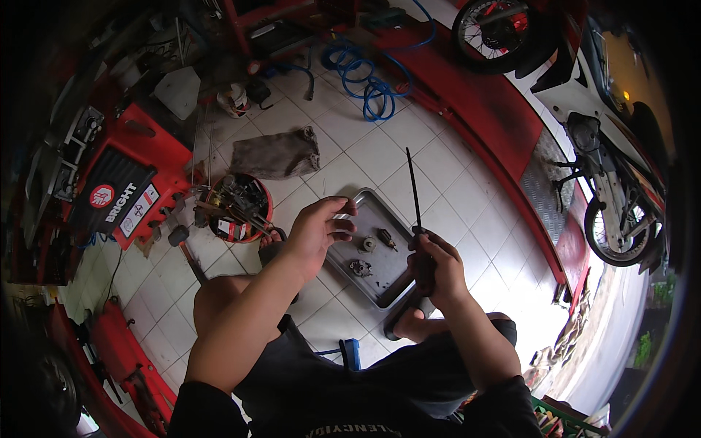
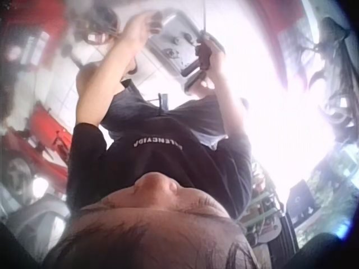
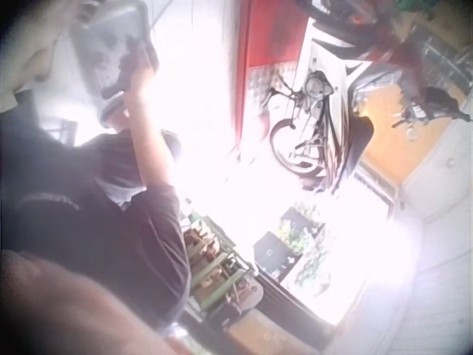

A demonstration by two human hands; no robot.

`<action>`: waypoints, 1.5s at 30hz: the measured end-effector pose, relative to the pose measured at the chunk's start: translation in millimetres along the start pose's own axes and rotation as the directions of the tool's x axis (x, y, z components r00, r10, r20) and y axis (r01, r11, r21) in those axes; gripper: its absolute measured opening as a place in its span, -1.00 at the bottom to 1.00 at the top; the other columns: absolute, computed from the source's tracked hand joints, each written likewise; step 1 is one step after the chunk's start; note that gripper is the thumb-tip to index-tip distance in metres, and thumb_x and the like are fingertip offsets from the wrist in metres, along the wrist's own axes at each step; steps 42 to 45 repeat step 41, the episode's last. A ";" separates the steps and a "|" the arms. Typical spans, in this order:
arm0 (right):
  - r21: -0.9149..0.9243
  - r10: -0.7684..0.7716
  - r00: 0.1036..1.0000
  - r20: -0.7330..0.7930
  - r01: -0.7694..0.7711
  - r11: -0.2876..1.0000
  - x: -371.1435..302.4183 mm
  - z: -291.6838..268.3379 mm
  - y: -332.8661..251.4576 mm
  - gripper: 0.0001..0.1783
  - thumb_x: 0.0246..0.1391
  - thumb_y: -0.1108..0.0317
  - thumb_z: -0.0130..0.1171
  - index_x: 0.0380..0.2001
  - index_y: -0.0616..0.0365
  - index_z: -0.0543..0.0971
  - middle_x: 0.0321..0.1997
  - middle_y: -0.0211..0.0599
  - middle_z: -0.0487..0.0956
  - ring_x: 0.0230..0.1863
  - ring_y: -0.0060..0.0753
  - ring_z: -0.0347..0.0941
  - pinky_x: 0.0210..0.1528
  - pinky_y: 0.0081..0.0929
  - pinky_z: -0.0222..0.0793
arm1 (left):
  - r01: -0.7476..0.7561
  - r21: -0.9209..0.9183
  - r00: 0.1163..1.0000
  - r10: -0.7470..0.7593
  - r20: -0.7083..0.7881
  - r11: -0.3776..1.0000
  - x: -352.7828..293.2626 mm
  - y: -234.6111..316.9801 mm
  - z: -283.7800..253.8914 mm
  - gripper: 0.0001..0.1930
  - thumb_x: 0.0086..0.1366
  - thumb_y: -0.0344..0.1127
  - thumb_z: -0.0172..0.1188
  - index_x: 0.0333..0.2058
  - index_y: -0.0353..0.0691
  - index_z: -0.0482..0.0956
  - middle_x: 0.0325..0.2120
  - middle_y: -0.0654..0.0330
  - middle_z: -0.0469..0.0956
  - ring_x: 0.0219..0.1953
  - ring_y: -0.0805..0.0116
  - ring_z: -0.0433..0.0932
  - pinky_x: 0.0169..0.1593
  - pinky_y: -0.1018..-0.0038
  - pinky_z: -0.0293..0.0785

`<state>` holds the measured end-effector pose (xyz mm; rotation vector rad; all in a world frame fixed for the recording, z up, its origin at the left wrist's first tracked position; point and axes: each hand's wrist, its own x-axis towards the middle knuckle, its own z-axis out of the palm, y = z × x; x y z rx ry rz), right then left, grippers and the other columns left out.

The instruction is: The person disassembles a cylindrical motorcycle part using a screwdriver, removing screws and internal components into a metal tray. They then handle a smaller circular part, using the screwdriver to remove additional components and place them in the tray.

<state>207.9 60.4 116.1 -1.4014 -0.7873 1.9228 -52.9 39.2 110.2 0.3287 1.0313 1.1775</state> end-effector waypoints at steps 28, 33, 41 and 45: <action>-0.739 0.087 0.824 -0.560 -0.544 0.397 158.6 -174.7 259.1 -0.45 0.05 -0.08 0.30 -0.19 0.24 0.72 -0.07 0.13 0.70 0.03 0.03 0.65 0.10 -0.22 0.56 | 0.054 0.983 0.998 0.010 -0.057 0.175 118.8 -280.5 -33.9 -0.54 0.17 -0.12 0.36 -0.01 -0.19 0.53 -0.11 0.05 0.66 -0.04 0.05 0.65 0.02 0.18 0.56; -0.772 -0.039 0.848 -0.529 -0.461 0.438 208.9 -163.5 268.1 -0.43 0.02 0.00 0.37 -0.09 0.30 0.64 -0.08 0.17 0.67 0.03 0.18 0.61 0.11 -0.08 0.54 | 0.100 0.990 0.992 0.070 -0.107 0.097 157.7 -294.7 -62.0 -0.22 0.22 -0.14 0.38 0.31 -0.19 0.19 0.24 -0.23 0.35 0.26 -0.18 0.40 0.26 0.09 0.38; -0.872 0.075 0.909 -0.409 -0.414 0.263 278.0 -159.3 264.7 -0.46 0.05 0.06 0.39 0.07 0.05 0.60 -0.02 0.07 0.68 0.05 0.17 0.60 0.11 0.01 0.52 | -0.065 0.997 0.994 -0.080 0.068 0.039 221.8 -343.3 -108.8 0.10 0.04 -0.25 0.58 0.44 -0.12 0.02 0.41 -0.27 0.01 0.37 -0.36 0.19 0.37 0.02 0.26; -0.872 0.075 0.909 -0.409 -0.414 0.263 278.0 -159.3 264.7 -0.46 0.05 0.06 0.39 0.07 0.05 0.60 -0.02 0.07 0.68 0.05 0.17 0.60 0.11 0.01 0.52 | -0.065 0.997 0.994 -0.080 0.068 0.039 221.8 -343.3 -108.8 0.10 0.04 -0.25 0.58 0.44 -0.12 0.02 0.41 -0.27 0.01 0.37 -0.36 0.19 0.37 0.02 0.26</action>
